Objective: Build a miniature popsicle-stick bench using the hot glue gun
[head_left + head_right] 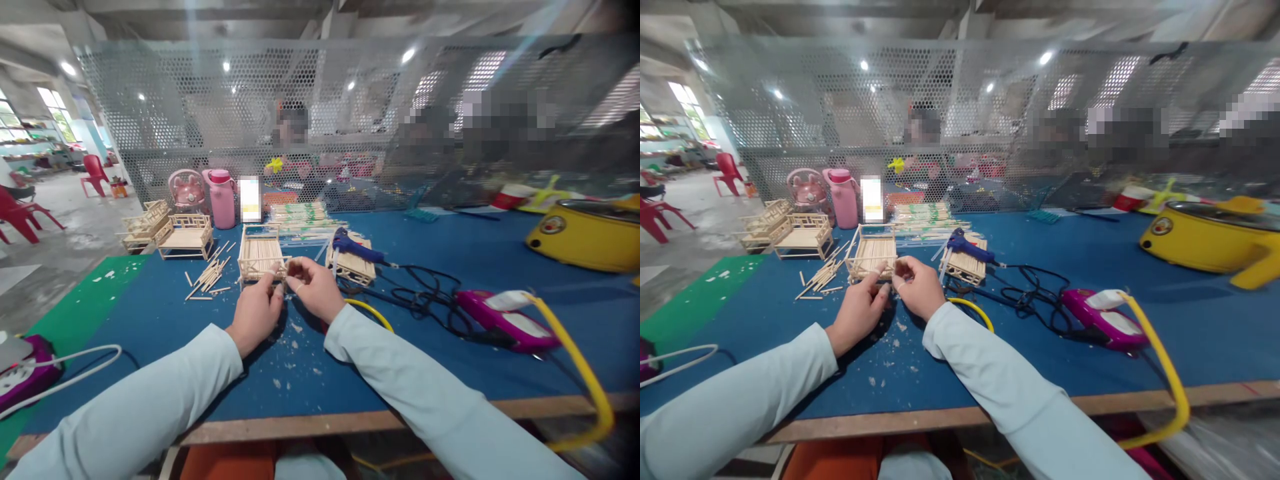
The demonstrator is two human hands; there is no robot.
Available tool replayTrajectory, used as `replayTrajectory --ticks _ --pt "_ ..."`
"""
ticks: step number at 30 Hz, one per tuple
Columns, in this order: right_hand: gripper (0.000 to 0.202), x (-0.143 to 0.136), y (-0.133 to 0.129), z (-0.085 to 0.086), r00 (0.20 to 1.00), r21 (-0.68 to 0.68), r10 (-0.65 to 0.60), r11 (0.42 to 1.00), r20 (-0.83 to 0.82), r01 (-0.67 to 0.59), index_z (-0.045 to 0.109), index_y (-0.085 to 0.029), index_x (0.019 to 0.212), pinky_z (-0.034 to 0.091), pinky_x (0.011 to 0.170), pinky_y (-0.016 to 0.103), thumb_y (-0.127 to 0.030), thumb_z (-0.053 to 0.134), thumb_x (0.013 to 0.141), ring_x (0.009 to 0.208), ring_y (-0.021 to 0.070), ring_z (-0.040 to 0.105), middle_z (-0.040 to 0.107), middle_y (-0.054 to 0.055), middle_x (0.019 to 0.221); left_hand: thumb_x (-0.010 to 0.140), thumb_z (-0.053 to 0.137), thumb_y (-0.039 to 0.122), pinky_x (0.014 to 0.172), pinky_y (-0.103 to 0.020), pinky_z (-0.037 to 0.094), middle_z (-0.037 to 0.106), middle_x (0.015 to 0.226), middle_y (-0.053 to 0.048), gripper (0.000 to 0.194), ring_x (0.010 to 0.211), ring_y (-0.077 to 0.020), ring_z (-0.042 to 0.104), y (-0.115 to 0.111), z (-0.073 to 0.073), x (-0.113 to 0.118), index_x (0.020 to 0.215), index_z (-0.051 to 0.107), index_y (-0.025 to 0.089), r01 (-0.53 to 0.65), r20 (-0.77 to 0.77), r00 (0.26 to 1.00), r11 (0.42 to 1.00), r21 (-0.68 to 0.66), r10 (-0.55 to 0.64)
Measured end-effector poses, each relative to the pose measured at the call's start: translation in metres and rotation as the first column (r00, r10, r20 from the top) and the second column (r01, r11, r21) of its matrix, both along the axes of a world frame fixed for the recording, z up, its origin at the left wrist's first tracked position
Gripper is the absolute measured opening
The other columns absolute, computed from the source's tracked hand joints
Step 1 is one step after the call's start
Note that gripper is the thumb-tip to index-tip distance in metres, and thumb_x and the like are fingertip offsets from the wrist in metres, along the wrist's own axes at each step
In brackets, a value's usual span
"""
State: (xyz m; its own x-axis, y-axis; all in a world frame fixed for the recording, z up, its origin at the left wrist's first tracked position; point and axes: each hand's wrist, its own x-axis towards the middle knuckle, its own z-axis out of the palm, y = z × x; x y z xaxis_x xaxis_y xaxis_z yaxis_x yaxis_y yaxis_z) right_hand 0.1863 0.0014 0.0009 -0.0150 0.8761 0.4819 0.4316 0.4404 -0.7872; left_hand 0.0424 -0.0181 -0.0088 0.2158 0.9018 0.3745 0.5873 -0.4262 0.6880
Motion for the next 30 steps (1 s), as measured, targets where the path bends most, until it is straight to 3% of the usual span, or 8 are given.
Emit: replayTrajectory --ticks 7,12,15,22,30 --pt "0.043 0.0003 0.0015 -0.0009 0.999 -0.016 0.011 1.000 -0.040 -0.011 0.055 -0.019 0.107 0.049 0.069 0.029 -0.019 0.055 0.065 0.068 0.0141 0.059 0.060 0.000 0.075 0.087 0.045 0.026 0.063 -0.026 0.047 0.069 0.067 -0.004 0.044 0.059 -0.0176 0.062 -0.0005 0.0009 -0.0003 0.128 0.055 0.015 0.007 0.007 1.000 1.000 -0.009 -0.007" --pt "0.016 0.0005 0.0034 -0.0006 0.999 -0.021 -0.011 1.000 -0.032 0.010 0.059 -0.019 0.084 0.047 0.071 0.031 -0.029 0.057 0.071 0.068 0.0151 0.056 0.061 0.002 0.074 0.087 0.045 0.025 0.063 -0.026 0.047 0.069 0.066 -0.004 0.046 0.059 -0.0178 0.063 -0.0013 0.0014 -0.0001 0.132 0.051 0.017 0.006 0.012 1.000 1.000 -0.011 -0.006" --pt "0.014 0.0007 0.0042 0.0013 1.000 -0.031 0.015 0.999 -0.018 -0.015 0.056 -0.020 0.074 0.044 0.066 0.029 -0.034 0.057 0.074 0.063 0.0137 0.052 0.059 0.000 0.069 0.087 0.045 0.024 0.061 -0.025 0.047 0.069 0.065 -0.003 0.047 0.058 -0.0174 0.063 -0.0010 0.0007 0.0001 0.133 0.049 0.017 0.008 0.021 1.000 1.000 -0.013 -0.008" --pt "0.013 0.0017 0.0045 0.0054 0.993 -0.080 0.116 0.990 0.002 -0.116 0.056 -0.020 0.078 0.043 0.062 0.027 -0.032 0.053 0.077 0.060 0.0126 0.048 0.055 -0.002 0.066 0.087 0.045 0.023 0.058 -0.025 0.045 0.068 0.064 -0.002 0.045 0.056 -0.0166 0.062 -0.0019 0.0013 -0.0001 0.132 0.050 0.016 0.014 0.031 0.999 1.000 -0.020 -0.014" --pt "0.013 0.0033 0.0034 0.0063 0.989 -0.093 0.147 0.985 0.037 -0.143 0.055 -0.020 0.078 0.043 0.064 0.027 -0.032 0.053 0.077 0.063 0.0133 0.048 0.053 -0.003 0.066 0.088 0.045 0.026 0.059 -0.025 0.045 0.069 0.064 -0.003 0.049 0.059 -0.0170 0.063 -0.0051 0.0018 0.0008 0.135 0.046 0.013 0.007 0.031 1.000 1.000 -0.012 -0.007"
